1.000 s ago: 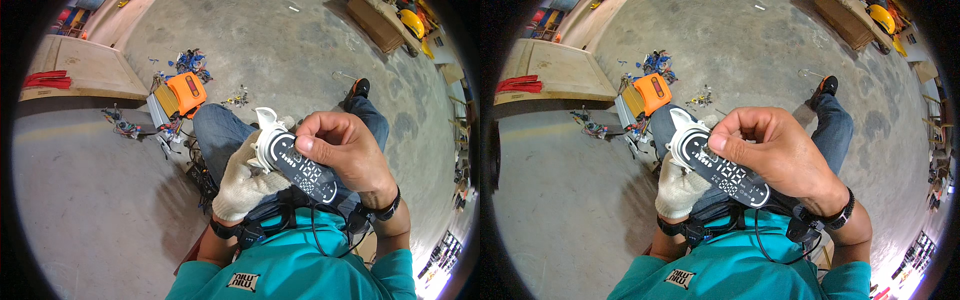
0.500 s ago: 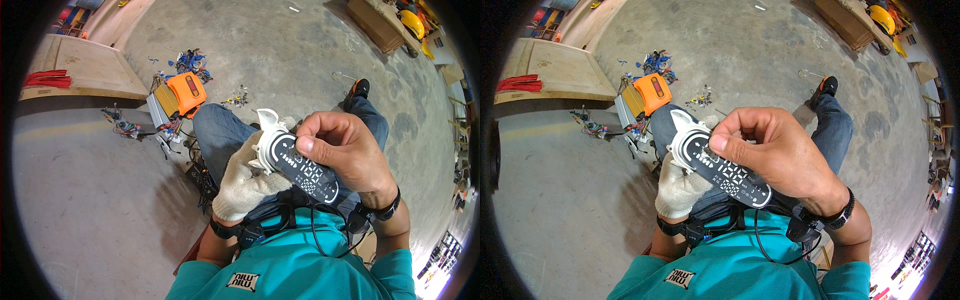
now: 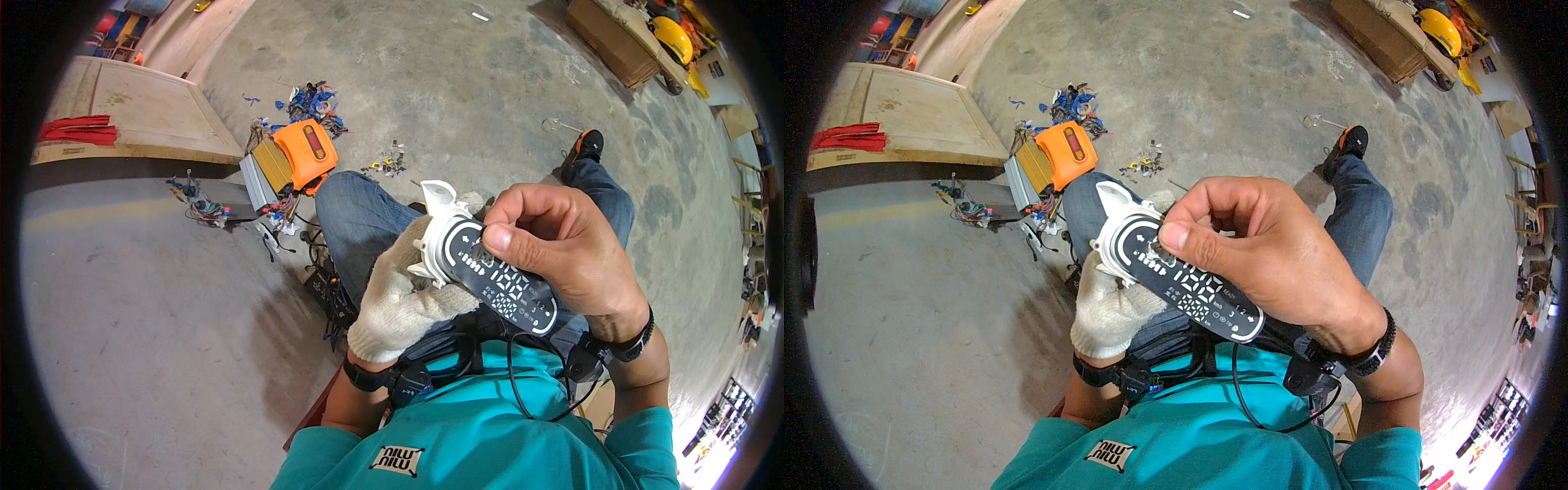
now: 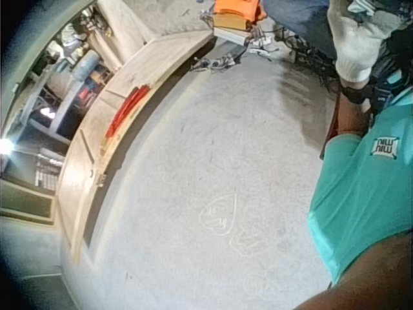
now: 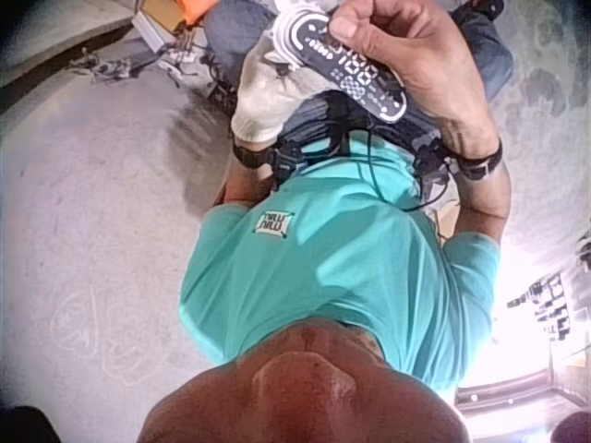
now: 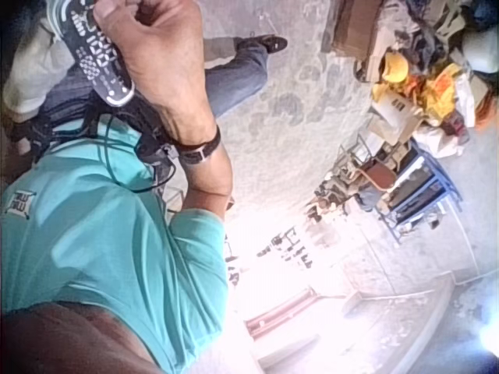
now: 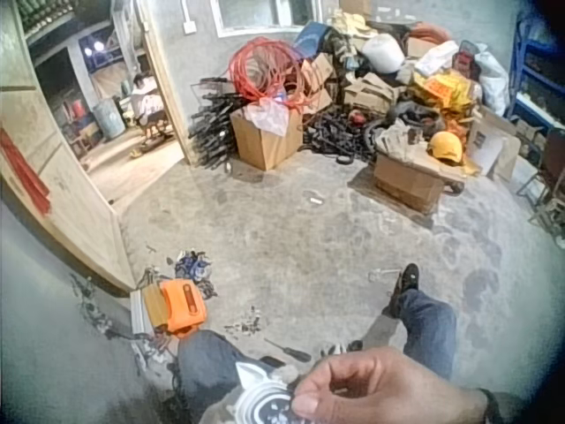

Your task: Disassembling and cleaning a motorcycle instrument cluster display.

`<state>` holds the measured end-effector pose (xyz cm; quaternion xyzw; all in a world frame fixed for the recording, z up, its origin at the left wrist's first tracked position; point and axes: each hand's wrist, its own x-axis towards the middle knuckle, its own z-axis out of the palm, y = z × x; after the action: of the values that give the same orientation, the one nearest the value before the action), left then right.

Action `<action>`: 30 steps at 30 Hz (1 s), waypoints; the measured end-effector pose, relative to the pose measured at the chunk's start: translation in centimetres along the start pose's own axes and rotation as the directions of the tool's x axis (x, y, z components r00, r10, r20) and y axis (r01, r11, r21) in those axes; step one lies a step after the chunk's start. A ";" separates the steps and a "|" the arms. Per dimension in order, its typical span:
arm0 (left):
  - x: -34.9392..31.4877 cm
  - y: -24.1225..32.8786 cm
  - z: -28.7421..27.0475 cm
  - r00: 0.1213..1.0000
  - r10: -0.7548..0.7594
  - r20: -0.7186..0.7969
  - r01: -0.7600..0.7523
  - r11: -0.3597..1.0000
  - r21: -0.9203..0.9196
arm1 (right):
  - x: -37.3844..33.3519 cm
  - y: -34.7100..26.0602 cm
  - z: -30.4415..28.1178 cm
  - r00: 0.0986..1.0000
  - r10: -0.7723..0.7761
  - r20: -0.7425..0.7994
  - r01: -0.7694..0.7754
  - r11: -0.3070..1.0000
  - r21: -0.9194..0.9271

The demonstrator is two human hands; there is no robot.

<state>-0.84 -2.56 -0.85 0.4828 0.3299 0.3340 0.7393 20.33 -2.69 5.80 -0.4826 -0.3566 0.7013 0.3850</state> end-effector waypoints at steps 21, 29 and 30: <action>0.6 0.3 2.6 0.962 -0.243 -0.123 0.099 0.734 -0.672 | 1.1 2.1 -0.9 0.998 0.049 0.032 -0.051 0.997 0.066; 1.1 -0.3 2.7 0.961 -0.220 -0.169 -0.005 0.596 -0.803 | 1.2 2.7 -0.6 0.999 0.029 -0.033 -0.031 0.997 -0.064; 1.1 -0.4 2.7 0.959 -0.224 -0.173 -0.007 0.592 -0.806 | 1.3 2.7 -0.5 0.999 0.017 -0.038 -0.020 0.996 -0.084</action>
<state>2.06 -3.16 -0.53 0.0320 0.2667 0.4595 0.8466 19.93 -2.71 2.80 -0.5145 -0.3742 0.6801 0.3644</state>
